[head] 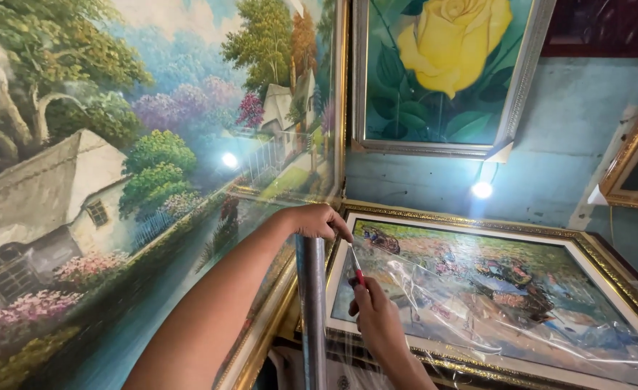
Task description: Wrapping a large framed painting in protective plastic wrap using a utility knife to cut the film.
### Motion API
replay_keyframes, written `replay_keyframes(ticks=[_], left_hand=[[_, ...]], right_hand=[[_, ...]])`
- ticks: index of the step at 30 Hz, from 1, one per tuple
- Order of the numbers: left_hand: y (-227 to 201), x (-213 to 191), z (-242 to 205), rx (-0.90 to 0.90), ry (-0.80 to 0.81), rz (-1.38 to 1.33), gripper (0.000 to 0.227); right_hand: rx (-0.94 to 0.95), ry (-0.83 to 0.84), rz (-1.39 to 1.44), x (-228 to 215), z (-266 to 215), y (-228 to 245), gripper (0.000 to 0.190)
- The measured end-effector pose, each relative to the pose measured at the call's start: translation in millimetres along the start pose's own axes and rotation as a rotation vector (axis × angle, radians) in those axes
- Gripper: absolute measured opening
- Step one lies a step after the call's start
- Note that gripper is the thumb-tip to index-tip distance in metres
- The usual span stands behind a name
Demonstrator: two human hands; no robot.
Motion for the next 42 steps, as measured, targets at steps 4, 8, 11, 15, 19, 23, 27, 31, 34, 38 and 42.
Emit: replay_keyframes(ticks=[4,8,11,15,19,23,27,31,34,38,42], left_hand=[[-8.9,0.6,1.0,0.011,-0.002,-0.033,0.049],[-12.7,1.7,2.0,0.011,0.008,-0.024,0.052],[-11.6,0.8,0.2,0.003,0.002,-0.036,0.048],[-12.0,-0.9,-2.1,-0.006,-0.006,-0.021,0.047],[-13.1,-0.8,0.4,0.038,-0.004,-0.051,0.047],[-8.7,0.2,4.7,0.073,0.001,-0.059,0.044],[-6.1,-0.9,5.5,0.071,-0.012,-0.065,0.044],[0.6,-5.3,7.6,0.137,-0.142,-0.092,0.041],[1.7,-5.7,5.9,0.145,-0.152,-0.123,0.041],[5.5,-5.0,8.7,0.142,-0.147,-0.093,0.043],[-0.1,-4.9,3.6,0.114,-0.135,-0.096,0.045]], right_hand=[[-0.127,-0.005,-0.163,9.5,5.1,13.6,0.028],[-0.133,-0.059,-0.305,7.2,9.6,25.6,0.037],[-0.136,-0.110,-0.321,3.1,13.8,28.7,0.032],[-0.119,-0.093,-0.326,4.0,16.0,28.2,0.030],[-0.168,-0.097,-0.346,6.8,24.5,29.6,0.029],[-0.173,-0.092,-0.341,7.2,27.9,33.4,0.030],[-0.179,-0.077,-0.357,10.4,32.5,37.4,0.031],[-0.177,-0.106,-0.395,16.0,53.4,22.3,0.043],[-0.183,-0.108,-0.370,17.4,48.0,19.4,0.044],[-0.183,-0.118,-0.395,17.2,45.2,23.3,0.044],[-0.121,-0.090,-0.455,24.8,51.7,17.3,0.046]])
Point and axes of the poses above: each hand's wrist, its own z-axis towards the middle knuckle, its own x-axis out of the palm, y = z × x, the point moved 9 cm from there along z, towards the middle knuckle, and after that the axes turned 8 degrees about x, right-handed, at the moved point
